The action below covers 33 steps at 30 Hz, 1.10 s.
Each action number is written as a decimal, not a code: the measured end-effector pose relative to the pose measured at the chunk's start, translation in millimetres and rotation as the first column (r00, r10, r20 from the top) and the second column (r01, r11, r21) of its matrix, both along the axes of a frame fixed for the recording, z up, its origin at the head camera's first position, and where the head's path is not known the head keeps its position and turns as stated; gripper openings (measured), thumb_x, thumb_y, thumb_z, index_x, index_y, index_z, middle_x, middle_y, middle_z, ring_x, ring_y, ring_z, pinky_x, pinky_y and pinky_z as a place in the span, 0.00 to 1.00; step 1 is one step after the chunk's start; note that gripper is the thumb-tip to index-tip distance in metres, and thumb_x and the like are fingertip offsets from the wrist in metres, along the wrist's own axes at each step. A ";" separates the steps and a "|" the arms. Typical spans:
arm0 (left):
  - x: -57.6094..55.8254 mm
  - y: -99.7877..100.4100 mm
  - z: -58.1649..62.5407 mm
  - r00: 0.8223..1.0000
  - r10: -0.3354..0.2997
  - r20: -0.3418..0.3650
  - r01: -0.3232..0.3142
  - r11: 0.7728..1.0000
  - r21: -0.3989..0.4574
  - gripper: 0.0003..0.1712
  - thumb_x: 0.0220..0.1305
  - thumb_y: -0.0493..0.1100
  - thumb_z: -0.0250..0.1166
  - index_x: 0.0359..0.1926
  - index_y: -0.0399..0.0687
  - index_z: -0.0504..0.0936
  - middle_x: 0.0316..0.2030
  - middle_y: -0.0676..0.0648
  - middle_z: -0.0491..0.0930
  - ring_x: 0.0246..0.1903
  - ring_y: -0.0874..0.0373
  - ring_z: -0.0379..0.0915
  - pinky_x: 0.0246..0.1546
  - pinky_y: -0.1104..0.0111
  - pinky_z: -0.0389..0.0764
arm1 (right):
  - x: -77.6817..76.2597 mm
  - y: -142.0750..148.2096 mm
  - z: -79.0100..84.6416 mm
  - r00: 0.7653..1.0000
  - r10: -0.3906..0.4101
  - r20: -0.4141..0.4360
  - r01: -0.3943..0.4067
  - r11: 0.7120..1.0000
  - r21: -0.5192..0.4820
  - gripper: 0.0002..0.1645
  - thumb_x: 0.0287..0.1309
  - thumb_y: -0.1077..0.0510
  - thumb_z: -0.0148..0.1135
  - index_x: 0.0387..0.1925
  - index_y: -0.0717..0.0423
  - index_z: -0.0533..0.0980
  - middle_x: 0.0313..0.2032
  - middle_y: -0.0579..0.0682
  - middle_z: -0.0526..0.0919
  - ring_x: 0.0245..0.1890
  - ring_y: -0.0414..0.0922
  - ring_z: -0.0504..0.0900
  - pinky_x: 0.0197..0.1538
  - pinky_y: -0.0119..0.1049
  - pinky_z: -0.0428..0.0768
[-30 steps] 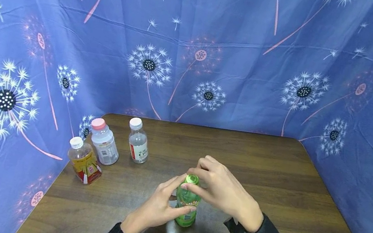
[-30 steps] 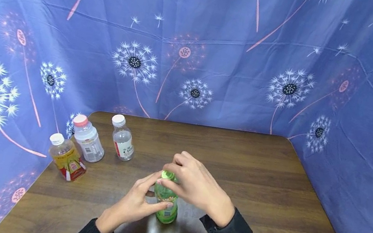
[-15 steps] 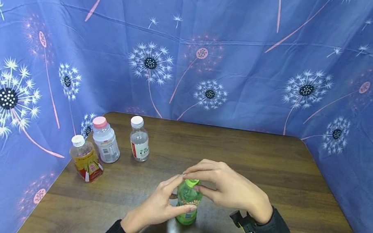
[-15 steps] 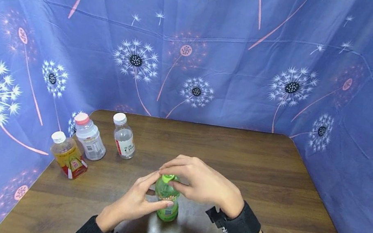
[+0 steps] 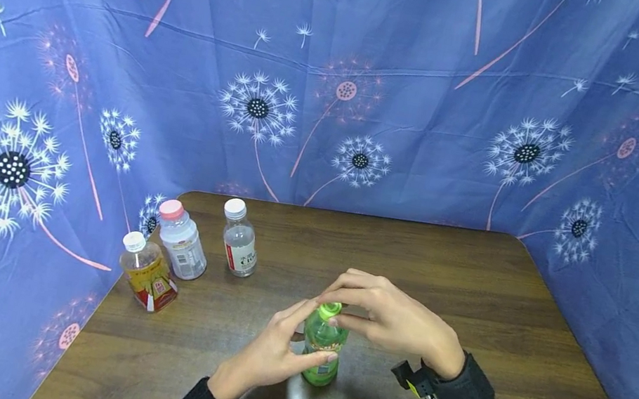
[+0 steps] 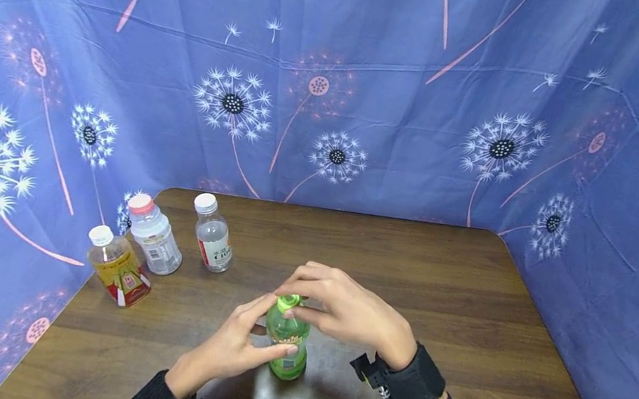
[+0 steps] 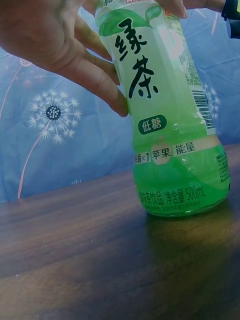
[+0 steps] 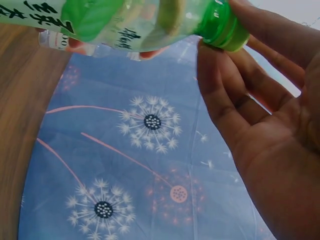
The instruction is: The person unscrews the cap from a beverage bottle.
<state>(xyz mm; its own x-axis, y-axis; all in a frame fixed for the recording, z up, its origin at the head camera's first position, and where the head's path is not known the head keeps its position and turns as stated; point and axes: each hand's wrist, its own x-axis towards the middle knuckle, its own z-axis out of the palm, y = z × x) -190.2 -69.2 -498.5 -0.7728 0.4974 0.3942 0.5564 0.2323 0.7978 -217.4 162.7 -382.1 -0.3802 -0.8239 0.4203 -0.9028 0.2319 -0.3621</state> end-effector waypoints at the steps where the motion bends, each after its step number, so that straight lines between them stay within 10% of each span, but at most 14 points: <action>1: 0.4 0.1 0.3 1.000 0.003 0.002 -0.003 1.000 -0.003 0.44 0.66 0.53 0.75 0.78 0.71 0.63 0.65 0.52 0.76 0.56 0.54 0.83 0.45 0.72 0.87 | -0.3 -0.1 -1.4 1.000 -0.003 -0.015 0.003 1.000 -0.011 0.17 0.68 0.58 0.69 0.57 0.49 0.84 0.50 0.39 0.83 0.49 0.33 0.80 0.48 0.32 0.85; 16: 4.5 1.5 0.8 1.000 0.026 -0.004 -0.026 1.000 -0.004 0.48 0.66 0.52 0.75 0.80 0.69 0.60 0.66 0.50 0.76 0.55 0.52 0.83 0.44 0.70 0.88 | 7.8 -10.3 -12.6 0.974 -0.135 -0.180 0.108 0.983 -0.151 0.14 0.61 0.57 0.76 0.47 0.56 0.86 0.34 0.41 0.80 0.32 0.37 0.76 0.35 0.21 0.75; 33: 5.4 2.6 0.6 0.998 0.048 -0.032 -0.048 0.999 -0.007 0.49 0.66 0.52 0.75 0.81 0.69 0.58 0.68 0.50 0.74 0.58 0.52 0.82 0.47 0.70 0.87 | 19.0 -15.0 -22.2 0.916 -0.298 -0.269 0.243 0.945 -0.221 0.18 0.60 0.48 0.77 0.47 0.53 0.87 0.41 0.42 0.87 0.40 0.36 0.82 0.40 0.24 0.82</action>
